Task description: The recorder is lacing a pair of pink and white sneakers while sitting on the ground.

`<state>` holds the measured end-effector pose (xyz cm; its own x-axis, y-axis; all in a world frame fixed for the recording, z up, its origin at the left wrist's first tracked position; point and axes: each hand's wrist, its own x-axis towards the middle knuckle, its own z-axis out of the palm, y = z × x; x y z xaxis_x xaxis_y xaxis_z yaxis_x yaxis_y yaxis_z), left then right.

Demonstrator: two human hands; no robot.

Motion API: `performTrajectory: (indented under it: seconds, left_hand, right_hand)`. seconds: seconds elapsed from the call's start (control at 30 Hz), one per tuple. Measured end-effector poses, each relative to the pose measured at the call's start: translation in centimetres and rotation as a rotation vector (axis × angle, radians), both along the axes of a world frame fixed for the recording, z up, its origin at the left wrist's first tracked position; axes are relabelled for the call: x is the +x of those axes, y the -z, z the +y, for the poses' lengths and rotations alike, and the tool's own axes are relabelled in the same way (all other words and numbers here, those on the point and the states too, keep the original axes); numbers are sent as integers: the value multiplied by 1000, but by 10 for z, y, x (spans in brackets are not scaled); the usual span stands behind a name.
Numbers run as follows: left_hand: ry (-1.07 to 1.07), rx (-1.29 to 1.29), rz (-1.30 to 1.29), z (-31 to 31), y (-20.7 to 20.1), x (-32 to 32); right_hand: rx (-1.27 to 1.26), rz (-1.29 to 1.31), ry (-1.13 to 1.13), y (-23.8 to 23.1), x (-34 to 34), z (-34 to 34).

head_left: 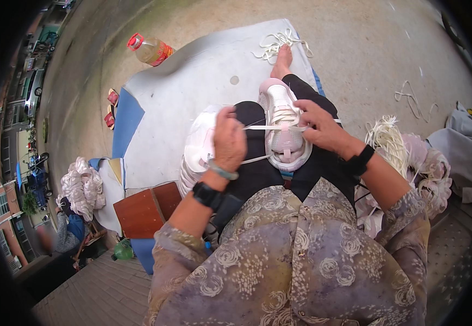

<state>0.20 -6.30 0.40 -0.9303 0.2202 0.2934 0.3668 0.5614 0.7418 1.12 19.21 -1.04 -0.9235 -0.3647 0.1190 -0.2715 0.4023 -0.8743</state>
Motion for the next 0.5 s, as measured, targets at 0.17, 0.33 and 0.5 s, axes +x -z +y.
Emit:
performTrajectory:
  seconds: [0.17,0.33,0.5]
  left_hand:
    - [-249,-360,244,-121,-4,-13]
    - [-410,-609,143,-181,1,3]
    - [-70,-587,187,-86,-8,-1]
  right_hand:
    - [84,188,184,2,-3,19]
    - [154,190,171,3,-4,1]
    - [90,70,132,-2,-3,-1]
